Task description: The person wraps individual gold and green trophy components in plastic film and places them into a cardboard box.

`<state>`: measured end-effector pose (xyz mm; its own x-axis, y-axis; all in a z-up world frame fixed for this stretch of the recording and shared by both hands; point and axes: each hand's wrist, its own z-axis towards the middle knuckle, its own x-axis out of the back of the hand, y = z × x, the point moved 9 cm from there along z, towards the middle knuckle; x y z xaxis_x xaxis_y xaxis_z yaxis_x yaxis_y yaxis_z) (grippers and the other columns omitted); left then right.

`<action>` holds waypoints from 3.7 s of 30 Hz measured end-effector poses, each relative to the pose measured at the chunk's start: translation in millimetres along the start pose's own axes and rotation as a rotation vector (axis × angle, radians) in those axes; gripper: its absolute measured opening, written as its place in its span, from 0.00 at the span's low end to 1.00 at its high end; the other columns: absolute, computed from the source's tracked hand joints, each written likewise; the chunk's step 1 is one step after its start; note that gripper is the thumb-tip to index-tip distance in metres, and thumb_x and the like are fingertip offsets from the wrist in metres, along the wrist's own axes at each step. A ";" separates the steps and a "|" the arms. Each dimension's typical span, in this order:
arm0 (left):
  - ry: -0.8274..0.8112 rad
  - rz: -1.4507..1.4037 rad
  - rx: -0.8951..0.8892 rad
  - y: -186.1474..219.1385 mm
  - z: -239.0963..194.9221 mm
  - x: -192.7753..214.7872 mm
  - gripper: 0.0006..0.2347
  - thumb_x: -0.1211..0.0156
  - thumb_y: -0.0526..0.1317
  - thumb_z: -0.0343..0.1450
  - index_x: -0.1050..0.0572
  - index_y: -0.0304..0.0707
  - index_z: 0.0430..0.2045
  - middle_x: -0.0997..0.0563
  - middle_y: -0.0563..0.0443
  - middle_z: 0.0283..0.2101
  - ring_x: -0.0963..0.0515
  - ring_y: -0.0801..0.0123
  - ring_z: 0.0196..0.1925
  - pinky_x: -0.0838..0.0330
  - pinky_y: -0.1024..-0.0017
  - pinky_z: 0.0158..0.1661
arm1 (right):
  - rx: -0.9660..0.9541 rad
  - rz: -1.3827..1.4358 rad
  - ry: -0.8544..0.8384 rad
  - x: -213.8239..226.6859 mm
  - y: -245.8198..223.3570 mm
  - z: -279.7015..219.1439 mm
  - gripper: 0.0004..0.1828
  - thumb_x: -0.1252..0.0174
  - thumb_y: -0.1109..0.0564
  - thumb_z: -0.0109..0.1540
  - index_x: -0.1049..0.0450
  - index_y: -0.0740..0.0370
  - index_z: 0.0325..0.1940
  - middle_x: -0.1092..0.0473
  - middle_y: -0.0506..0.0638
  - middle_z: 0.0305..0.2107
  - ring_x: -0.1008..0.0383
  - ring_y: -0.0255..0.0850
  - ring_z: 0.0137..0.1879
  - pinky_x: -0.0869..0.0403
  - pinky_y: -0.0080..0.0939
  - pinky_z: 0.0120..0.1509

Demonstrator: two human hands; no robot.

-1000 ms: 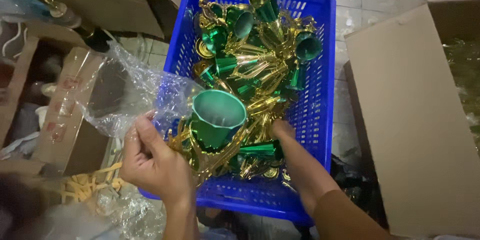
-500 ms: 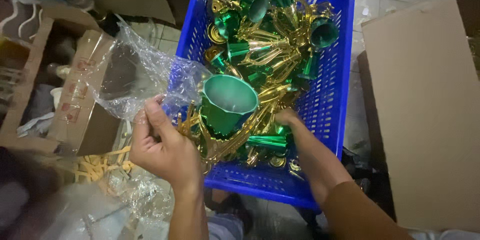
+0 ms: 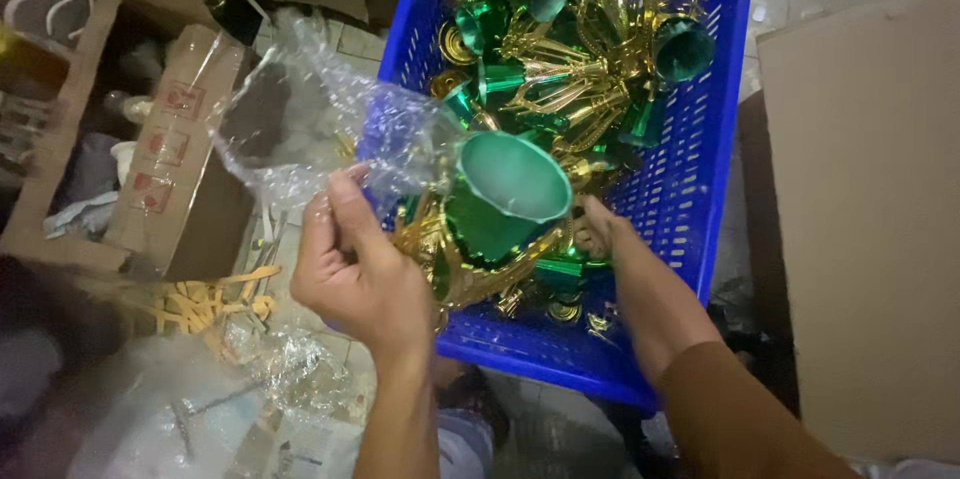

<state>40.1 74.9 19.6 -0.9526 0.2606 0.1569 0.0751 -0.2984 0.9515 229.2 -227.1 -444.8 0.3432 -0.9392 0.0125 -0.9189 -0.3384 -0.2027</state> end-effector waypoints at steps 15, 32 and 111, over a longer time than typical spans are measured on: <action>-0.013 -0.051 -0.069 -2.1 10.1 9.1 0.13 0.46 0.42 0.84 0.14 0.37 0.40 0.31 0.54 0.28 0.34 0.76 0.35 0.40 0.68 0.39 | 0.634 -1.459 0.643 -23.1 -66.0 -80.6 0.21 0.43 0.41 0.65 0.11 0.54 0.48 0.16 0.53 0.42 0.13 0.53 0.52 0.17 0.58 0.58; -0.243 0.034 -0.167 41.6 -90.0 -59.3 0.10 0.39 0.45 0.79 0.11 0.47 0.34 0.13 0.41 0.29 0.12 0.39 0.38 0.21 0.51 0.40 | 2.155 -0.511 0.739 73.0 -18.0 -563.7 0.14 0.25 0.69 0.66 0.11 0.64 0.56 0.22 0.63 0.46 0.17 0.58 0.49 0.17 0.54 0.54; -0.716 0.021 0.167 0.2 -236.3 -135.8 0.07 0.37 0.40 0.74 0.23 0.39 0.43 0.15 0.46 0.33 0.15 0.55 0.36 0.24 0.61 0.39 | 2.080 0.180 0.721 120.1 72.3 -467.2 0.69 0.10 0.58 0.49 0.56 0.61 0.77 0.53 0.58 0.67 0.42 0.44 0.71 0.43 0.50 0.83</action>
<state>99.8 -177.5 -64.0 -0.5289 0.8095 0.2551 0.1893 -0.1805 0.9652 113.2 -391.5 -0.5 -0.2570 -0.9658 0.0346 0.6925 -0.2090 -0.6904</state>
